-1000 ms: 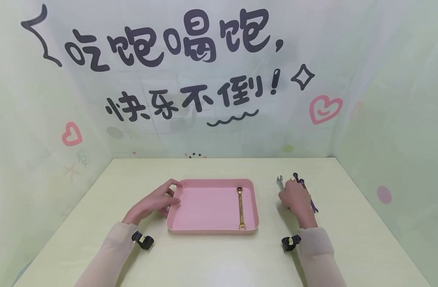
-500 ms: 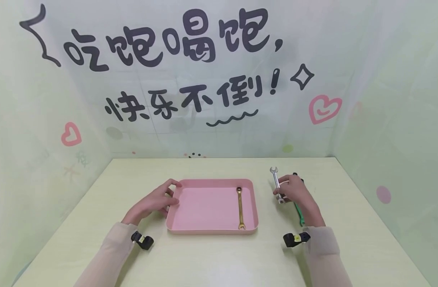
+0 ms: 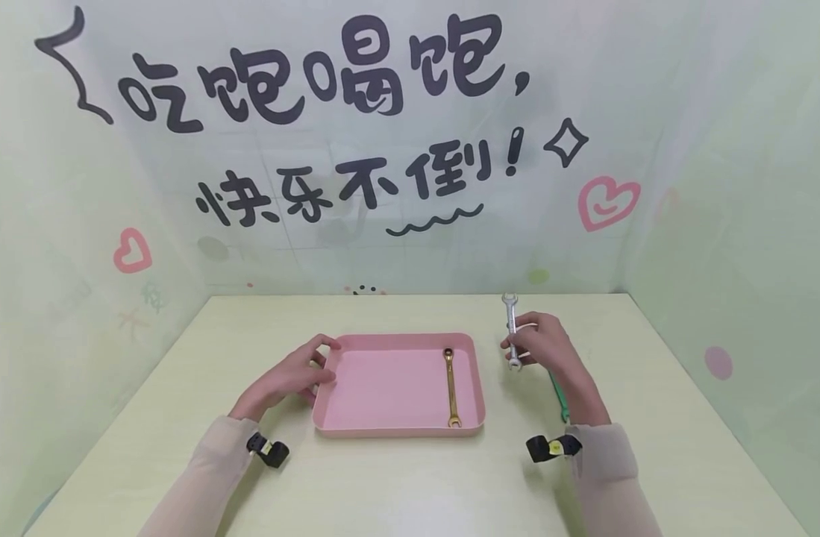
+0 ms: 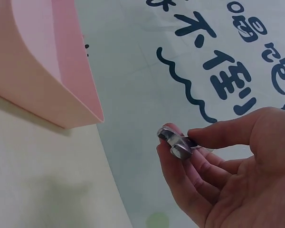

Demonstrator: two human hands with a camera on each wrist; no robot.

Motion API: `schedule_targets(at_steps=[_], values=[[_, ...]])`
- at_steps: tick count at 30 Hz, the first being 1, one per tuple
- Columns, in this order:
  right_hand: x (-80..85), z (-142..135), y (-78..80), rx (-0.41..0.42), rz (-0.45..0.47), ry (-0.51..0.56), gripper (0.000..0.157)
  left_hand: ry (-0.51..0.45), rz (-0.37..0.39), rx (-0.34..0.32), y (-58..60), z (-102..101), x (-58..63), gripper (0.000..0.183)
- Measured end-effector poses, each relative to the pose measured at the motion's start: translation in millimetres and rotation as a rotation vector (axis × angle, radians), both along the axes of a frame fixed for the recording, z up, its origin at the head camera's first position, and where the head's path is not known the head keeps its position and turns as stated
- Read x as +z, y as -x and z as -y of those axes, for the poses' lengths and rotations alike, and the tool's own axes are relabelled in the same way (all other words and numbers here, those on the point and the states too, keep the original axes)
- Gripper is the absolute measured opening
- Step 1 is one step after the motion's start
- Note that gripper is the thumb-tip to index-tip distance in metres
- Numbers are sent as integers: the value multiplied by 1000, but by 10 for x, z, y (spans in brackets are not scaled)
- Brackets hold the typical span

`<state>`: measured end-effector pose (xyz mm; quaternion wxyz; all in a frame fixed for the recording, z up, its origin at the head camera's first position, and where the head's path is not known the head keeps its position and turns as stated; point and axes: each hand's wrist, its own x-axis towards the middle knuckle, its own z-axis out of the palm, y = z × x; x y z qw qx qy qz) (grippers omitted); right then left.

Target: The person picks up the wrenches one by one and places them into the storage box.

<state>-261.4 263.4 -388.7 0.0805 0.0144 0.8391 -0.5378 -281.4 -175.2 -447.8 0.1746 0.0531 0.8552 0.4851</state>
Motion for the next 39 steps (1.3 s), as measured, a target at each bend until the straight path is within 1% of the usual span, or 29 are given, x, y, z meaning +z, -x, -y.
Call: schedule_targets(at_steps=[10,14,17,24,29,33,39], values=[[86,142,-69,23,-53,5,43,1,-5,-5,-9,-11,-16,57],[103,206,-94,41,-92,7,41,-4,-3,-4,-7,-9,-22,58],[106,261,-105,42,-99,14,40,-4,-8,-3,-1,-8,-28,57],[42,400,-85,56,-86,49,36,14,-14,-4,4,-13,-38,57],[8,489,-83,86,-99,65,38,10,-16,-10,24,-22,-42,57],[-42,565,-88,113,-92,86,37,7,-7,-9,17,-17,-44,57],[-103,709,-97,120,-86,63,35,25,-18,-2,4,-15,-31,55]])
